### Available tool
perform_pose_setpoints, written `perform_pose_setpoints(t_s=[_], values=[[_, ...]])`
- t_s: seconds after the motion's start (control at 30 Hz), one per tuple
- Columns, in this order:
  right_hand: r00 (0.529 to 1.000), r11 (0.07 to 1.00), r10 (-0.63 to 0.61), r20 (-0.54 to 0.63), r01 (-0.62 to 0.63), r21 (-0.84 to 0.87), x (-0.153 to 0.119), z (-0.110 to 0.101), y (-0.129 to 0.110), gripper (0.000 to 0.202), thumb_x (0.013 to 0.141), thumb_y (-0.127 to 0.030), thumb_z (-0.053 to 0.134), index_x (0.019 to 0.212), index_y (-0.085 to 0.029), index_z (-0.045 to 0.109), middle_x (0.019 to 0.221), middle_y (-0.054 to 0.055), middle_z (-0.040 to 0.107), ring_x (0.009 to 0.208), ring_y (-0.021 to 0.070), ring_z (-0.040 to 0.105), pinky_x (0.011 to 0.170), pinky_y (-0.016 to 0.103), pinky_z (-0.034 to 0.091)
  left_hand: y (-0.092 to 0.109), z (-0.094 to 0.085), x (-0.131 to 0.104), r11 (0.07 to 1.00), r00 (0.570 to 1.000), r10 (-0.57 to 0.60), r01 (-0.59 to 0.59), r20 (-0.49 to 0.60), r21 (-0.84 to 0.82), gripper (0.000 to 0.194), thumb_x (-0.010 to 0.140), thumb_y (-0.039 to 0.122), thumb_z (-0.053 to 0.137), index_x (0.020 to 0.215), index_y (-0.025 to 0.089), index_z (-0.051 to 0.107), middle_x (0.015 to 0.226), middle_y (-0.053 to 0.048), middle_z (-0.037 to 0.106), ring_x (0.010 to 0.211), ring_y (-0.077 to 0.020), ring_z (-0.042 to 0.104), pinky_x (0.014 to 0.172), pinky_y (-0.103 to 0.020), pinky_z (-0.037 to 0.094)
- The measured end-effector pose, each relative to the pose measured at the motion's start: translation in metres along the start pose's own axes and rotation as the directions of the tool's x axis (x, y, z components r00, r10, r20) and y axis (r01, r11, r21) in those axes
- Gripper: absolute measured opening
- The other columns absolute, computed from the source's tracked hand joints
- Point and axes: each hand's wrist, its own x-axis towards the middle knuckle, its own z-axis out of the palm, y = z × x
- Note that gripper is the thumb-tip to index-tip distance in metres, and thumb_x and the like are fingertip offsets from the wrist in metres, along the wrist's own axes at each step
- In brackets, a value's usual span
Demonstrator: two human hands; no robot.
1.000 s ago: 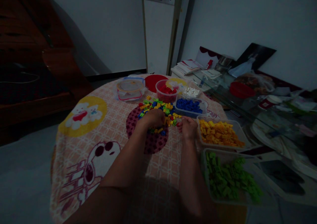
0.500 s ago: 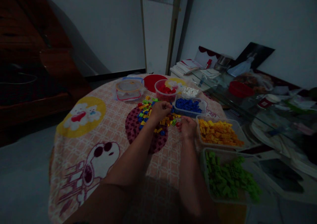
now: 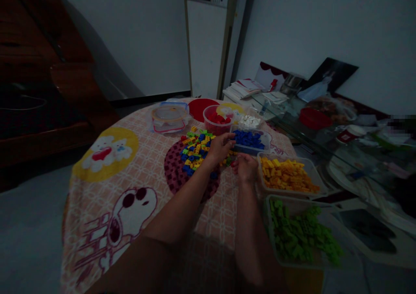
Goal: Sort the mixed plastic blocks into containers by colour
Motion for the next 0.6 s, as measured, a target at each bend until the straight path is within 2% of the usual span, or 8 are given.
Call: perform_pose_setpoints(t_s=[0.13,0.2,0.27,0.37,0.43,0.47,0.53,0.6], values=[[1.000,1.000,0.025,-0.004,-0.025,0.010,-0.002,0.001,-0.003,0.019,0.075,-0.028,0.055,0.085,-0.017,0.067,0.043,-0.007,0.056,0.033,0.0121,0.048,0.033,0.020,0.034,0.008,-0.021,-0.002,0.982,0.999,0.015,-0.021,0.031,0.190,0.034,0.077,0.018,0.062,0.109,0.014,0.073,0.109,-0.010,0.077,0.088,-0.0195,0.073,0.077,-0.029,0.059],[0.999,0.999,0.038,-0.010,-0.038,0.013,-0.003,0.001,-0.004,0.020,0.075,-0.028,0.056,0.087,-0.016,0.067,0.044,-0.007,0.056,0.034,0.0119,0.048,0.034,0.020,0.034,0.017,-0.038,-0.004,0.952,0.996,-0.034,0.007,0.084,0.306,0.029,0.077,0.020,0.062,0.103,0.013,0.075,0.094,-0.007,0.078,0.078,-0.0178,0.072,0.072,-0.027,0.057],[0.999,0.999,0.045,-0.011,-0.045,0.019,-0.003,0.001,-0.005,0.020,0.075,-0.028,0.056,0.087,-0.016,0.067,0.044,-0.007,0.056,0.034,0.0117,0.047,0.034,0.020,0.034,0.030,-0.053,-0.008,0.877,0.978,-0.109,0.011,0.178,0.480,0.020,0.074,0.021,0.065,0.090,0.015,0.076,0.078,-0.004,0.076,0.069,-0.0164,0.069,0.066,-0.024,0.053],[0.999,0.998,0.054,0.003,-0.054,0.024,-0.003,0.001,-0.005,0.020,0.075,-0.029,0.056,0.087,-0.016,0.066,0.043,-0.007,0.056,0.033,0.0116,0.047,0.033,0.020,0.034,0.051,-0.066,-0.016,0.752,0.891,-0.312,0.019,0.331,0.659,0.010,0.069,0.023,0.069,0.076,0.018,0.076,0.064,-0.001,0.072,0.059,-0.0154,0.066,0.057,-0.022,0.047],[0.998,0.998,0.055,0.002,-0.055,0.020,-0.003,0.000,-0.005,0.021,0.075,-0.029,0.056,0.087,-0.016,0.066,0.044,-0.007,0.056,0.033,0.0114,0.047,0.033,0.020,0.035,0.061,-0.069,-0.021,0.704,0.821,-0.436,0.056,0.369,0.708,0.008,0.068,0.023,0.071,0.073,0.019,0.075,0.061,-0.001,0.071,0.055,-0.0158,0.065,0.054,-0.022,0.045],[0.999,0.999,0.050,-0.002,-0.050,0.015,-0.003,0.000,-0.005,0.021,0.075,-0.030,0.056,0.087,-0.016,0.067,0.044,-0.007,0.056,0.033,0.0112,0.046,0.034,0.020,0.035,0.065,-0.069,-0.022,0.694,0.802,-0.461,0.060,0.379,0.717,0.009,0.068,0.024,0.071,0.073,0.019,0.075,0.061,-0.001,0.072,0.055,-0.0160,0.065,0.054,-0.022,0.045],[1.000,1.000,0.018,-0.005,-0.018,0.003,-0.004,0.000,-0.006,0.022,0.075,-0.031,0.056,0.087,-0.016,0.067,0.043,-0.007,0.055,0.034,0.0109,0.047,0.034,0.019,0.035,0.068,-0.073,-0.023,0.690,0.824,-0.430,0.037,0.368,0.723,0.012,0.071,0.028,0.068,0.074,0.019,0.075,0.063,-0.002,0.073,0.058,-0.0160,0.066,0.054,-0.022,0.044],[0.999,0.999,-0.035,0.020,0.035,-0.001,-0.007,0.000,-0.010,0.023,0.075,-0.035,0.058,0.086,-0.016,0.068,0.043,-0.008,0.054,0.034,0.0106,0.047,0.035,0.019,0.035,0.068,-0.083,-0.022,0.684,0.891,-0.345,0.024,0.295,0.729,0.019,0.076,0.033,0.063,0.074,0.018,0.074,0.063,-0.002,0.073,0.059,-0.0157,0.066,0.055,-0.021,0.044]])
